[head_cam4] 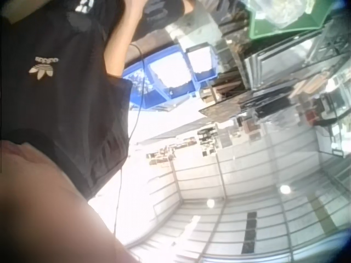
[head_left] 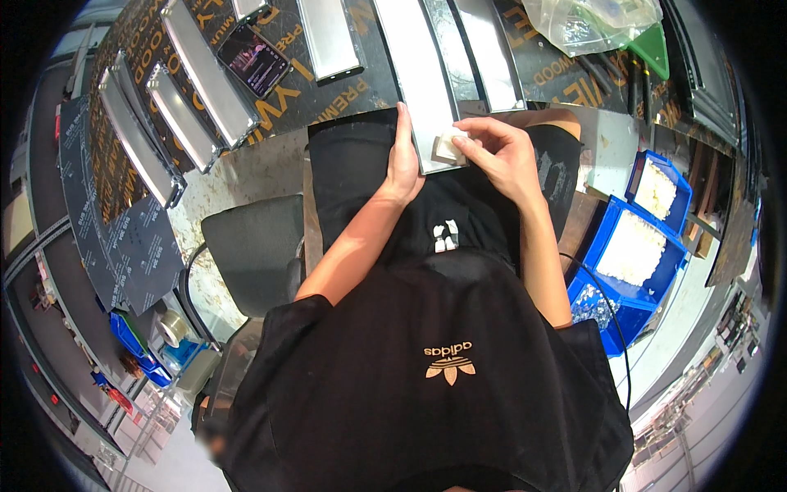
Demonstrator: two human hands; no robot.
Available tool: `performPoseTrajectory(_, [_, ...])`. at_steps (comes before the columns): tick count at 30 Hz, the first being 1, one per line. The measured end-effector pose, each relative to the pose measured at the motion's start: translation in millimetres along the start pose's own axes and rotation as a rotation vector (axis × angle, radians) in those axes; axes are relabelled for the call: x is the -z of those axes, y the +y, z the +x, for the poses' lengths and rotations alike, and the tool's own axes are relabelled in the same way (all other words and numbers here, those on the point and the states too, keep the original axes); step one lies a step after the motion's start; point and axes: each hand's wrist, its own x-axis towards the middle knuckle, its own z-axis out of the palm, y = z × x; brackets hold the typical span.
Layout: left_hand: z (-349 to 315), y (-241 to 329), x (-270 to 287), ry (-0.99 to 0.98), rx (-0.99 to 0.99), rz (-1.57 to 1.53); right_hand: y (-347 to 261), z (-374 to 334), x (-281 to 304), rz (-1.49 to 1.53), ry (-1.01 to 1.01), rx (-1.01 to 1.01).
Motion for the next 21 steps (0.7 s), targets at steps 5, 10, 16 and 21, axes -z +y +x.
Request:
performPoseTrajectory(5, [-1.8, 0.6, -4.0, 0.037, 0.002, 0.01, -9.9, 1.5, -1.0, -0.206, -0.032, 0.237])
performPoseTrajectory(10, [-2.9, 1.1, -2.1, 0.009, -0.003, 0.015, -12.1, 2.9, -3.9, -0.231, -0.08, 0.275])
performPoseTrajectory(16, [-4.7, 2.2, -5.0, 0.01, 0.002, 0.033, -20.4, 4.9, 1.8, -0.309, -0.156, 0.233])
performPoseTrajectory(21, [-8.9, 1.8, -5.5, 0.016, 0.045, 0.025, -25.6, 6.5, 0.3, -0.326, -0.187, 0.254])
